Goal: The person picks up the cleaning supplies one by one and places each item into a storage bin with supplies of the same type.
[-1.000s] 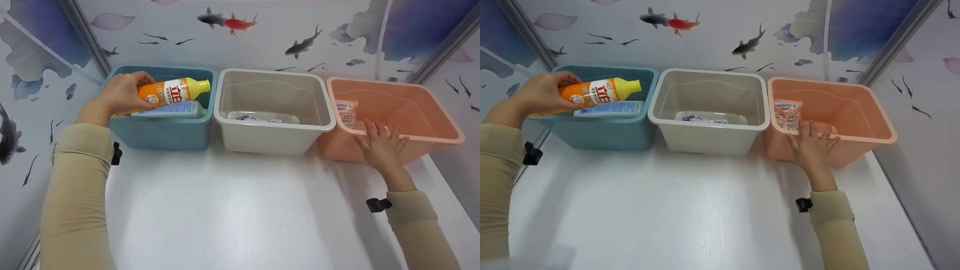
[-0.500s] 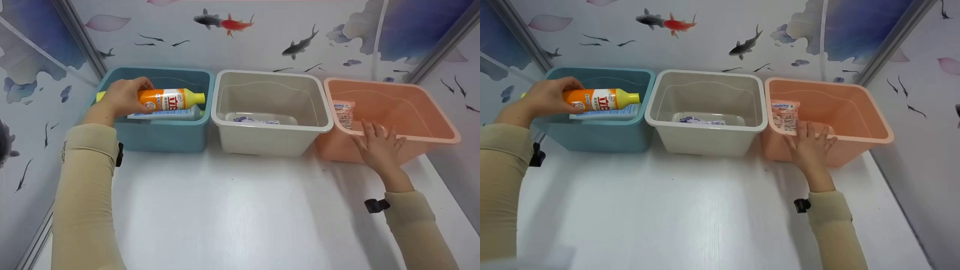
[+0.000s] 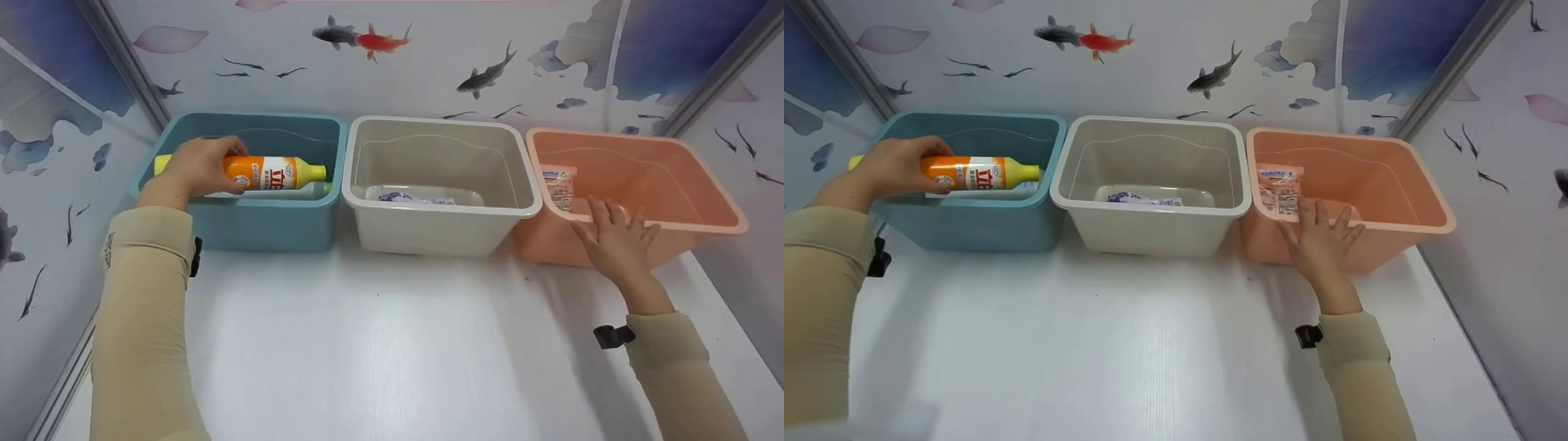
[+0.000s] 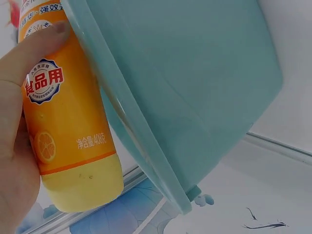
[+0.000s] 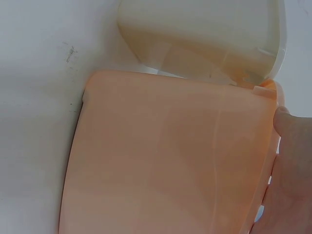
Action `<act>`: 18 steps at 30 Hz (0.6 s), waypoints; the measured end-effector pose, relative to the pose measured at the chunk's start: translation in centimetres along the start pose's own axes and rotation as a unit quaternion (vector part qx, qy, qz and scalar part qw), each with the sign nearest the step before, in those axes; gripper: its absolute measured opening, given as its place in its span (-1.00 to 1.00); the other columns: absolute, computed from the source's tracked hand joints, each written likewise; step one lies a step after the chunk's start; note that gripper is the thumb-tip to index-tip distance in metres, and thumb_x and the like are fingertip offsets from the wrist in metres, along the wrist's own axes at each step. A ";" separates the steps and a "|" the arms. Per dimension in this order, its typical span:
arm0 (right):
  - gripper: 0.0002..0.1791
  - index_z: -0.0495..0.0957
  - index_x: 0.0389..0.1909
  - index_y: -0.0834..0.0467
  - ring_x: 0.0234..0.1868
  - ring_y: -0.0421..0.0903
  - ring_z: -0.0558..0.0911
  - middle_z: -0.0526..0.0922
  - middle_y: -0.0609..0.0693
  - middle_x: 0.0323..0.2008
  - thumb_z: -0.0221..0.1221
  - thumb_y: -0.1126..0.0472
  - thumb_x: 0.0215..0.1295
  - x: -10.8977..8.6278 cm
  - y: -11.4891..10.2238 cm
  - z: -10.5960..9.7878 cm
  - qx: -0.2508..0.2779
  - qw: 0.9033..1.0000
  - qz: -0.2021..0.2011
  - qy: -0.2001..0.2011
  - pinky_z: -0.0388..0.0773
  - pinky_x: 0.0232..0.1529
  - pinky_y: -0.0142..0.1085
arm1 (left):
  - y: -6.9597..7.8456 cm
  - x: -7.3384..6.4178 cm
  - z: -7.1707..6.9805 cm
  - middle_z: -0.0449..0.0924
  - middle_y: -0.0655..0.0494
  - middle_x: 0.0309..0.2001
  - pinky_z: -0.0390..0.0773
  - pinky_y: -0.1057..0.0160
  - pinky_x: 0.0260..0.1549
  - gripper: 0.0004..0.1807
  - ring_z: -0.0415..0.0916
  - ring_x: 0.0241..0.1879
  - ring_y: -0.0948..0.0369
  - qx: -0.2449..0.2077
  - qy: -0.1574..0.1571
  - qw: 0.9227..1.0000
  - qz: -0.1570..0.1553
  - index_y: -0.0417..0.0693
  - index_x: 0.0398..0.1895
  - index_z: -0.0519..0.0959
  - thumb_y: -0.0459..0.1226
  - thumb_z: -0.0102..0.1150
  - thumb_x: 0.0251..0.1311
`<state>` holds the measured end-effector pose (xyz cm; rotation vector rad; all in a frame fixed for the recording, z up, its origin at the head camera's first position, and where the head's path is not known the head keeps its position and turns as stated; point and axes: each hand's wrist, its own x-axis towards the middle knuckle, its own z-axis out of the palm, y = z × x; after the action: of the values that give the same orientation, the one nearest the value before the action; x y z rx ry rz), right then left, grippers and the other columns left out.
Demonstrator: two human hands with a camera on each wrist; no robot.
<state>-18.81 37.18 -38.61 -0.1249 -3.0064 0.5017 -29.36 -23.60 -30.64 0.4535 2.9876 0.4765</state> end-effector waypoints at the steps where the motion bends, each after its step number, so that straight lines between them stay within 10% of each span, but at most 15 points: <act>1: -0.14 -0.08 0.44 0.18 0.32 0.60 -0.37 -0.08 0.46 0.37 -0.31 -0.35 0.35 0.0 0.0 0.0 0.000 1.000 -0.001 0.001 -0.61 0.12 0.49 | 0.0 0.0 0.0 0.48 -0.25 0.06 0.39 -0.13 0.02 -0.45 0.32 -0.07 -0.12 0.004 0.001 1.000 -0.001 -0.16 0.08 0.37 -0.28 0.31 -0.02; 18: -0.16 -0.07 0.44 0.17 0.33 0.59 -0.33 -0.06 0.46 0.36 -0.29 -0.33 0.36 -0.2 0.0 0.0 0.005 1.000 -0.004 0.010 -0.58 0.12 0.49 | -0.2 0.6 1.1 0.50 -0.26 0.02 0.40 -0.15 0.00 -0.51 0.36 -0.11 -0.13 0.046 -0.020 0.999 -0.002 -0.17 0.06 0.42 -0.30 0.28 0.02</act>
<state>-18.66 37.18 -38.65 -0.1151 -2.9841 0.5106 -29.90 -23.31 -31.80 0.4582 2.9813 0.3261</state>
